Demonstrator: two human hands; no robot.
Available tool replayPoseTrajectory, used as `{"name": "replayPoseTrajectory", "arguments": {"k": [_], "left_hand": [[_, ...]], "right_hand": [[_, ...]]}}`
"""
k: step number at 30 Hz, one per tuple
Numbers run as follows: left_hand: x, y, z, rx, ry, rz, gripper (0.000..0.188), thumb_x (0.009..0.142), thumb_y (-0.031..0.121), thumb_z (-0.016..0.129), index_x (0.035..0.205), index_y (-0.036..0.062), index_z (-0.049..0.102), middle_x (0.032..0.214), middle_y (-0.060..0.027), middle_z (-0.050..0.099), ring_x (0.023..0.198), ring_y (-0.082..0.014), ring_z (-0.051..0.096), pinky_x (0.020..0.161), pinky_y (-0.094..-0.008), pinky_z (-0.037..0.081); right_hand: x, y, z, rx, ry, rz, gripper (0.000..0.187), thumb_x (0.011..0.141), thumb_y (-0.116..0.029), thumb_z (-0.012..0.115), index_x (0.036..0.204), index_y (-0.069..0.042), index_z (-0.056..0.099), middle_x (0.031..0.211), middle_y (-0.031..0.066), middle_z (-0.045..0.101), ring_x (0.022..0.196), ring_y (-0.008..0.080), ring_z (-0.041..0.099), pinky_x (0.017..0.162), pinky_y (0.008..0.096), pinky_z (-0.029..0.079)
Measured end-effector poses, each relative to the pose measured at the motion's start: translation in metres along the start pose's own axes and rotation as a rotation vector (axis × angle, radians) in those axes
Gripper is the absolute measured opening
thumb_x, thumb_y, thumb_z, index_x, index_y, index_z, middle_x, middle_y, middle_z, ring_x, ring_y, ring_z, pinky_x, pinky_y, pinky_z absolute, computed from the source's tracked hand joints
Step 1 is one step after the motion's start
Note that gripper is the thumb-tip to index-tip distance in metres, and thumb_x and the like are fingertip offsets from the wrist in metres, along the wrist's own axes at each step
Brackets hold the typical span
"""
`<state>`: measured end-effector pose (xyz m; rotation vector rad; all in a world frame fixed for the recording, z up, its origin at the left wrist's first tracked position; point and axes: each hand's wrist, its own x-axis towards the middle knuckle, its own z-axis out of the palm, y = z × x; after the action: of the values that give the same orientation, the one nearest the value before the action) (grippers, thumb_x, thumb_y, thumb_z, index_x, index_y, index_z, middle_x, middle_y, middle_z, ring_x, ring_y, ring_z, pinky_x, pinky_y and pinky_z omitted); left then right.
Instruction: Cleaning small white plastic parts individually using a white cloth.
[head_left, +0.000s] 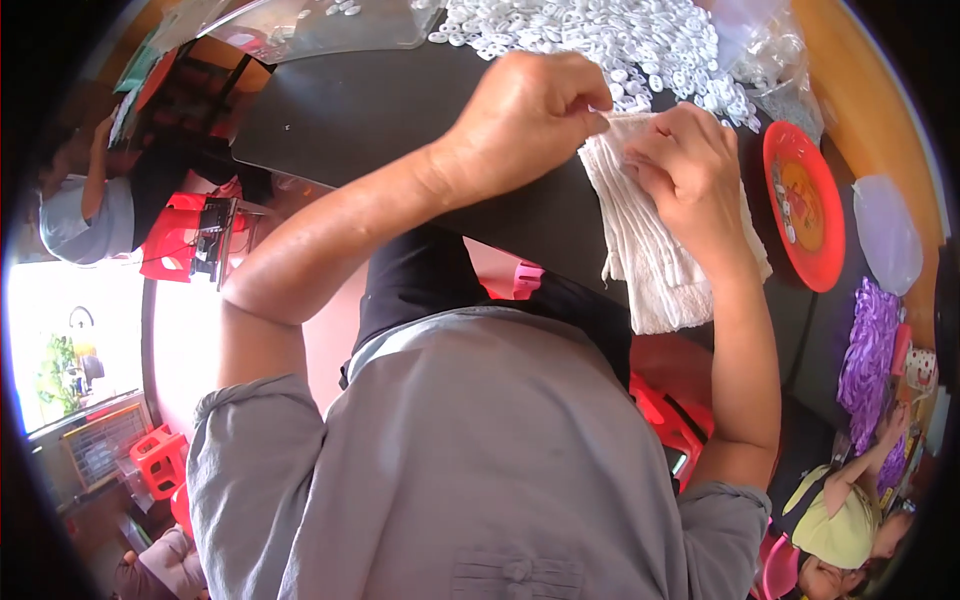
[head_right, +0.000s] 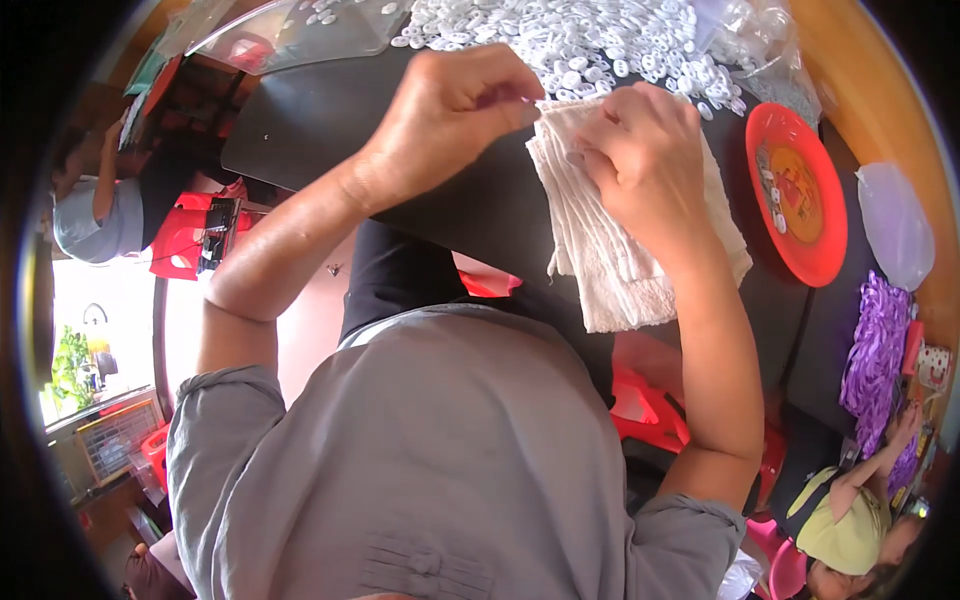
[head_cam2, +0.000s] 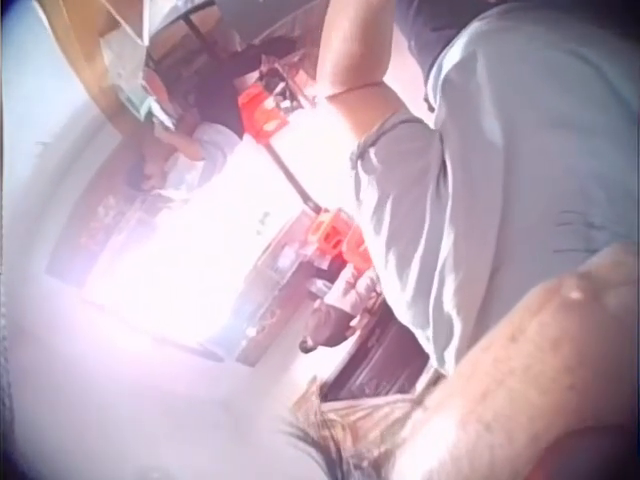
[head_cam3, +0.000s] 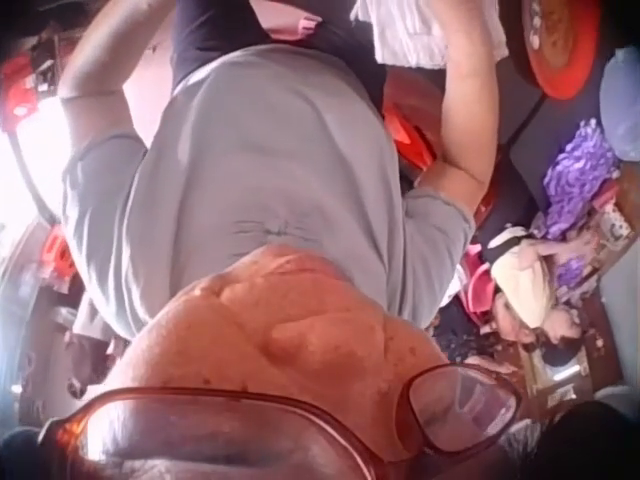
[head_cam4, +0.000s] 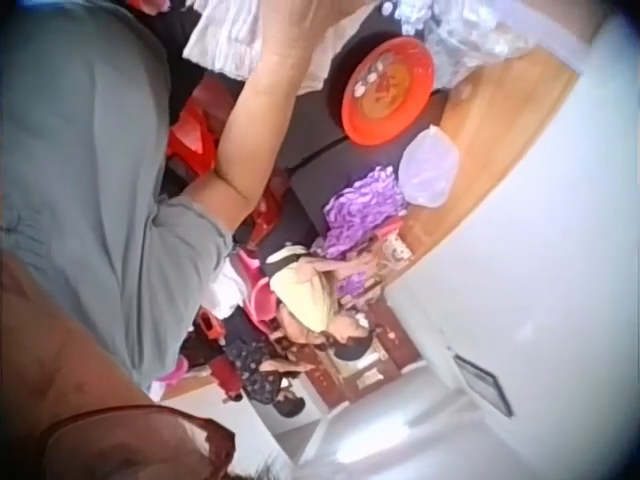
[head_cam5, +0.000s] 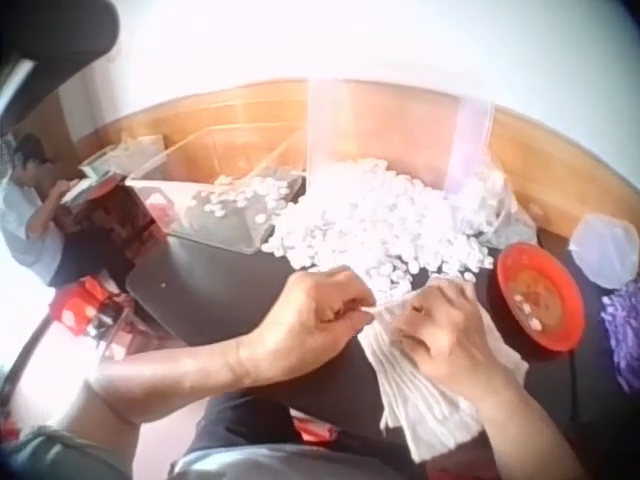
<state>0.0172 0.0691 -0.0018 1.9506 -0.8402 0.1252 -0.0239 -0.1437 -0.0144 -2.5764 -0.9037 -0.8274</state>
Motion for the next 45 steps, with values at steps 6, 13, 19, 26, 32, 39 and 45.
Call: {"name": "replayPoseTrajectory", "arguments": {"k": [6, 13, 19, 26, 32, 39, 45], "left_hand": [[-0.014, -0.006, 0.029, -0.171, -0.062, -0.209, 0.012, 0.081, 0.007, 0.069, 0.089, -0.0020, 0.066, 0.074, -0.0034, 0.064, 0.072, -0.0072, 0.058, 0.068, -0.0247, 0.050], [-0.011, -0.001, 0.034, -0.200, -0.018, -0.256, 0.014, 0.082, 0.010, 0.068, 0.089, -0.0021, 0.066, 0.074, -0.0040, 0.064, 0.070, -0.0081, 0.056, 0.065, -0.0255, 0.048], [-0.010, -0.007, 0.021, -0.179, -0.059, -0.355, 0.014, 0.081, 0.008, 0.069, 0.089, -0.0031, 0.066, 0.072, -0.0030, 0.063, 0.069, -0.0065, 0.054, 0.063, -0.0247, 0.047], [-0.018, 0.002, 0.036, -0.266, -0.033, -0.323, 0.017, 0.084, 0.013, 0.067, 0.089, -0.0031, 0.066, 0.071, -0.0050, 0.064, 0.065, -0.0084, 0.058, 0.060, -0.0253, 0.049], [-0.008, 0.025, 0.030, -0.721, -0.139, -0.609, 0.019, 0.087, 0.017, 0.064, 0.081, -0.0007, 0.067, 0.067, -0.0047, 0.061, 0.051, -0.0089, 0.052, 0.043, -0.0237, 0.039], [-0.005, 0.016, 0.031, -1.033, -0.225, -0.728, 0.020, 0.088, 0.016, 0.061, 0.079, -0.0008, 0.065, 0.066, -0.0067, 0.059, 0.048, -0.0104, 0.050, 0.039, -0.0243, 0.035], [-0.001, 0.031, 0.031, -1.103, -0.121, -0.703, 0.020, 0.087, 0.016, 0.064, 0.079, -0.0019, 0.063, 0.066, -0.0068, 0.058, 0.048, -0.0109, 0.050, 0.040, -0.0244, 0.035]], "right_hand": [[0.002, -0.004, -0.001, -0.011, -0.068, -0.019, 0.011, 0.071, -0.002, 0.066, 0.081, -0.005, 0.061, 0.088, 0.0049, 0.056, 0.097, 0.0252, 0.056, 0.080, 0.0377, 0.038], [0.000, -0.002, -0.008, 0.002, -0.035, 0.069, 0.011, 0.073, 0.000, 0.061, 0.083, -0.004, 0.056, 0.094, 0.0074, 0.057, 0.101, 0.0290, 0.056, 0.083, 0.0396, 0.038], [0.004, -0.009, -0.006, 0.003, -0.052, -0.009, 0.011, 0.073, 0.000, 0.063, 0.082, -0.003, 0.059, 0.090, 0.0069, 0.057, 0.100, 0.0266, 0.057, 0.083, 0.0374, 0.039], [0.000, -0.007, -0.001, 0.038, -0.036, 0.017, 0.013, 0.074, 0.003, 0.061, 0.085, -0.002, 0.058, 0.093, 0.0094, 0.058, 0.098, 0.0288, 0.057, 0.084, 0.0392, 0.040], [0.002, -0.008, -0.024, 0.191, -0.048, 0.030, 0.017, 0.074, 0.006, 0.060, 0.089, 0.000, 0.056, 0.097, 0.0129, 0.059, 0.093, 0.0306, 0.057, 0.081, 0.0371, 0.043], [0.005, -0.010, -0.037, 0.264, -0.145, 0.065, 0.014, 0.076, 0.006, 0.063, 0.088, 0.003, 0.057, 0.096, 0.0132, 0.059, 0.091, 0.0282, 0.057, 0.081, 0.0340, 0.045], [0.002, -0.011, -0.035, 0.522, 0.009, 0.274, 0.013, 0.078, 0.006, 0.066, 0.088, 0.005, 0.059, 0.090, 0.0108, 0.062, 0.088, 0.0219, 0.060, 0.083, 0.0317, 0.047]]}}
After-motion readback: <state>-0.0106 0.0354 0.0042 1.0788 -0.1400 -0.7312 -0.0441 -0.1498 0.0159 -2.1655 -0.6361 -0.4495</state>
